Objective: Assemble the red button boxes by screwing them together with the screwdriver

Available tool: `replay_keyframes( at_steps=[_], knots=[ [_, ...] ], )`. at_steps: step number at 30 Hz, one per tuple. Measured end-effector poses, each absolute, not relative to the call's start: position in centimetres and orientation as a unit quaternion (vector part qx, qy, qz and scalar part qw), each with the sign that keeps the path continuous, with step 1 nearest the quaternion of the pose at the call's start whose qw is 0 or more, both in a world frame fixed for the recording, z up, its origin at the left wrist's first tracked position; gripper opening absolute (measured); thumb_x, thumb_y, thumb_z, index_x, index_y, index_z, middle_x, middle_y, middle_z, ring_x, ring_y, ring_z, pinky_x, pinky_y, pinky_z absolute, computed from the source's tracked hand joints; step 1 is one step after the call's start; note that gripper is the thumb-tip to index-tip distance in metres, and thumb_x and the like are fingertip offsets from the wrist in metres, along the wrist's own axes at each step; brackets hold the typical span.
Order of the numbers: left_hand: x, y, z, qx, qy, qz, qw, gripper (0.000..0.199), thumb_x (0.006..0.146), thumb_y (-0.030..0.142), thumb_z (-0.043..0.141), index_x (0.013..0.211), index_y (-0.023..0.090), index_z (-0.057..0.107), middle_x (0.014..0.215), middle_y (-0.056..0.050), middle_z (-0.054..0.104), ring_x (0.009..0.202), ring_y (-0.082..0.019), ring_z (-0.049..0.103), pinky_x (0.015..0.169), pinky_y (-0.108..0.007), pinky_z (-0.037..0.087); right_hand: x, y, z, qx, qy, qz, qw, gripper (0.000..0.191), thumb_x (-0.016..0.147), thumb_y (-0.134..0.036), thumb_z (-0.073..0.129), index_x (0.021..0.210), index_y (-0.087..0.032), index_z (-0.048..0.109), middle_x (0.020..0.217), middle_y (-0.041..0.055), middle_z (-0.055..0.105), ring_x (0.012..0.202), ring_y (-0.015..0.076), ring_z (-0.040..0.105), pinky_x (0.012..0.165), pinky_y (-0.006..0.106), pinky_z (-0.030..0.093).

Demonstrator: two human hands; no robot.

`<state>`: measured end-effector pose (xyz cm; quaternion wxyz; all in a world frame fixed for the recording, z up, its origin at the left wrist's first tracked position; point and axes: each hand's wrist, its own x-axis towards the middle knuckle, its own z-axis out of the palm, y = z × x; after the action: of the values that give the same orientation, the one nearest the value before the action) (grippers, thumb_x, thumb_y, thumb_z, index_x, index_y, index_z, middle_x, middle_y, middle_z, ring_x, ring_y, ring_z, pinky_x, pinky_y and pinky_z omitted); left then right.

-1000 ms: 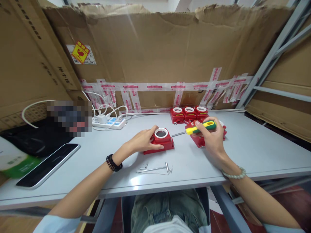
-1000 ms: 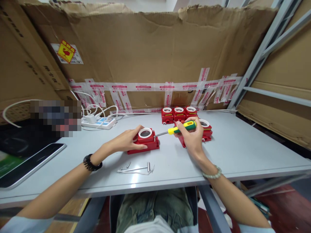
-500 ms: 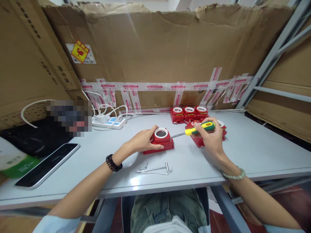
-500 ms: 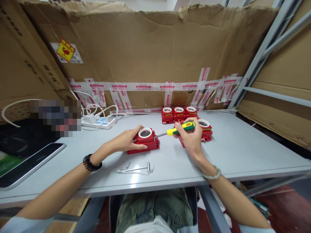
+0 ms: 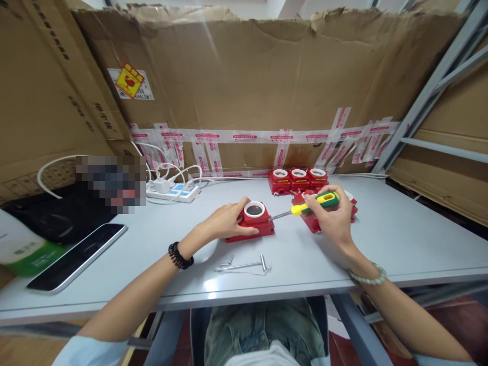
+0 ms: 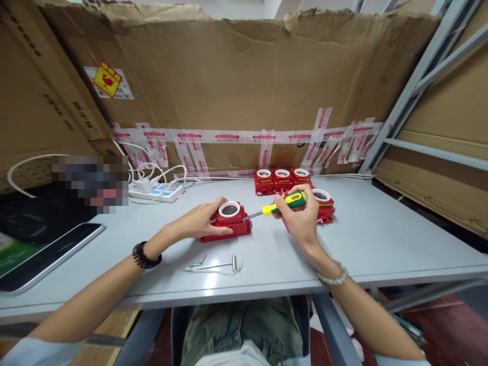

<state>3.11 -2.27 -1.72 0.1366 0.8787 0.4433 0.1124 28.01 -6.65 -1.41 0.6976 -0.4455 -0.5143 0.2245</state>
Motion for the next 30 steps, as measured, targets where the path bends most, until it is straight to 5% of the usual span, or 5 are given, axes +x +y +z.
replay_keyframes(
  at_steps=[18, 30],
  knots=[
    [3.2, -2.4, -1.6, 0.877, 0.450, 0.105, 0.133, 0.061, 0.074, 0.068, 0.057, 0.111, 0.022, 0.042, 0.093, -0.008, 0.066, 0.077, -0.026, 0.060, 0.061, -0.029, 0.038, 27.1, -6.4, 1.5, -0.459, -0.663, 0.025, 0.591, 0.025, 0.070, -0.024, 0.071, 0.078, -0.022, 0.047, 0.065, -0.0066, 0.046, 0.054, 0.0091, 0.044, 0.051, 0.023, 0.040],
    [3.3, -2.6, -1.5, 0.881, 0.446, 0.104, 0.115, 0.058, 0.076, 0.066, 0.057, 0.110, 0.022, 0.042, 0.085, -0.006, 0.065, 0.067, -0.024, 0.059, 0.056, -0.028, 0.035, 23.6, -6.0, 6.1, -0.498, -0.774, -0.062, 0.387, 0.020, 0.081, -0.037, 0.061, 0.085, -0.022, 0.048, 0.059, -0.0051, 0.049, 0.049, 0.0112, 0.041, 0.056, 0.028, 0.032]
  ],
)
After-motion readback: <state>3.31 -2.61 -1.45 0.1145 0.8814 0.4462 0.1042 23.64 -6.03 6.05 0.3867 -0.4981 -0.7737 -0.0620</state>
